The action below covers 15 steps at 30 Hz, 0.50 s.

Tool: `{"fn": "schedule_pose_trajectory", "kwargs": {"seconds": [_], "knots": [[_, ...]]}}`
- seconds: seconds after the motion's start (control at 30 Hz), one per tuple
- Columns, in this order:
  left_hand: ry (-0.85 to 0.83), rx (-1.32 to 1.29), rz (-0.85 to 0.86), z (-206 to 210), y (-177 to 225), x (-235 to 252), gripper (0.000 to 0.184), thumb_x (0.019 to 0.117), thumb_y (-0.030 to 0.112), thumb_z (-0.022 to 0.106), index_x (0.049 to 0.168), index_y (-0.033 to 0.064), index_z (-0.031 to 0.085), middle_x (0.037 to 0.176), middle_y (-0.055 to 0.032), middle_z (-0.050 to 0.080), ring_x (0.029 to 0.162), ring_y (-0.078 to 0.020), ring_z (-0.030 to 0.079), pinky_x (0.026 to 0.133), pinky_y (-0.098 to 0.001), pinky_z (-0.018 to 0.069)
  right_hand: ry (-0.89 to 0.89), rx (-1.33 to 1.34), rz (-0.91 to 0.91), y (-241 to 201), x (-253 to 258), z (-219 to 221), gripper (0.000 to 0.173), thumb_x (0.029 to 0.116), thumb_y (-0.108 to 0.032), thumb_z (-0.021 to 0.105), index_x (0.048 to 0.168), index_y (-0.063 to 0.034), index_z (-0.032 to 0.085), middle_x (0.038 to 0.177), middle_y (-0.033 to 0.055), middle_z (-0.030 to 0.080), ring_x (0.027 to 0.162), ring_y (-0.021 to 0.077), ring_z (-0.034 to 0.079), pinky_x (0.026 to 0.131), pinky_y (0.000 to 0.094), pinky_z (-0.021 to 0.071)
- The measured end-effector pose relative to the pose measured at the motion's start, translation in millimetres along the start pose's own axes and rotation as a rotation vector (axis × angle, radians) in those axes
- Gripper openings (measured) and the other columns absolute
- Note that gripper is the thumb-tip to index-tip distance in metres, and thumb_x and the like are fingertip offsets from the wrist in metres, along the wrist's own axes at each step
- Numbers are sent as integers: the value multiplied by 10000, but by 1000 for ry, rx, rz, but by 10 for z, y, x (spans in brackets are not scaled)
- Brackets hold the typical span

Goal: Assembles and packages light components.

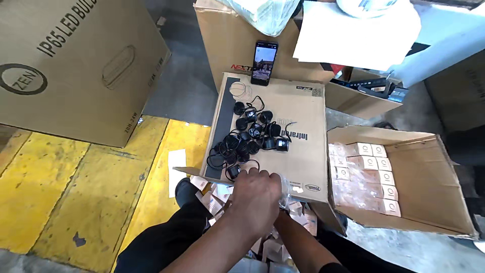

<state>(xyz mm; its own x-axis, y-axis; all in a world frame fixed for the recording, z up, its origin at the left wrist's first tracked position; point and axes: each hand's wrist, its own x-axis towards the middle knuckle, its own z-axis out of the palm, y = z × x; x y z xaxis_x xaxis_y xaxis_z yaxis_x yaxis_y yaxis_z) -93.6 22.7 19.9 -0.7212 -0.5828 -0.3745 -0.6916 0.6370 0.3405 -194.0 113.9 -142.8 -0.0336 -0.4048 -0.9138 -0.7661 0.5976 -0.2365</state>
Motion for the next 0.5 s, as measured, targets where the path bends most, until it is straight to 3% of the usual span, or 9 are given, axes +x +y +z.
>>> {"fn": "schedule_pose_trajectory", "kwargs": {"seconds": [0.07,0.13,0.2,0.23,0.33,0.43,0.5], "knots": [[-22,15,-5,8,19,18,210,988,244,551,1018,76,673,957,-112,704,993,-315,683,789,-496,524,58,-3,-229,346,1086,459,465,1035,-332,559,1351,3,618,1386,227,605,1302,345,573,1130,487,419],[-33,15,-4,24,35,24,204,987,237,552,1019,75,672,951,-111,703,988,-317,683,794,-499,527,286,-11,-455,585,1649,938,460,981,-405,629,1200,-8,704,1184,201,703,1110,299,675,1001,422,526],[-50,25,-12,44,40,22,205,997,222,534,1009,70,672,940,-113,702,979,-314,685,784,-493,525,227,-158,-457,422,1363,817,490,1030,-390,539,1287,9,663,1283,210,673,1185,308,656,1022,427,520],[-65,35,-18,51,37,21,210,1004,209,520,1010,65,672,944,-116,703,981,-316,687,784,-492,527,32,-139,-253,134,1025,599,502,1068,-358,499,1442,-26,544,1488,168,538,1380,281,511,1172,438,376],[-40,55,-5,87,1,13,176,977,171,530,972,63,669,900,-119,699,933,-321,694,747,-488,529,28,207,-318,76,774,444,497,1031,-300,575,1380,53,580,1400,237,593,1326,319,554,1164,451,378],[-106,34,-13,-5,17,-8,157,951,121,551,1046,55,658,949,-140,705,987,-349,685,795,-522,524,-24,530,-109,78,660,549,466,1041,-326,571,1340,30,604,1329,228,628,1261,323,591,1107,502,430],[-140,13,-25,-77,27,-18,187,929,89,565,1094,58,649,987,-147,708,1024,-359,679,827,-543,520,22,661,17,193,631,717,517,1030,-379,588,1349,27,599,1356,239,608,1285,343,568,1108,520,420]]}}
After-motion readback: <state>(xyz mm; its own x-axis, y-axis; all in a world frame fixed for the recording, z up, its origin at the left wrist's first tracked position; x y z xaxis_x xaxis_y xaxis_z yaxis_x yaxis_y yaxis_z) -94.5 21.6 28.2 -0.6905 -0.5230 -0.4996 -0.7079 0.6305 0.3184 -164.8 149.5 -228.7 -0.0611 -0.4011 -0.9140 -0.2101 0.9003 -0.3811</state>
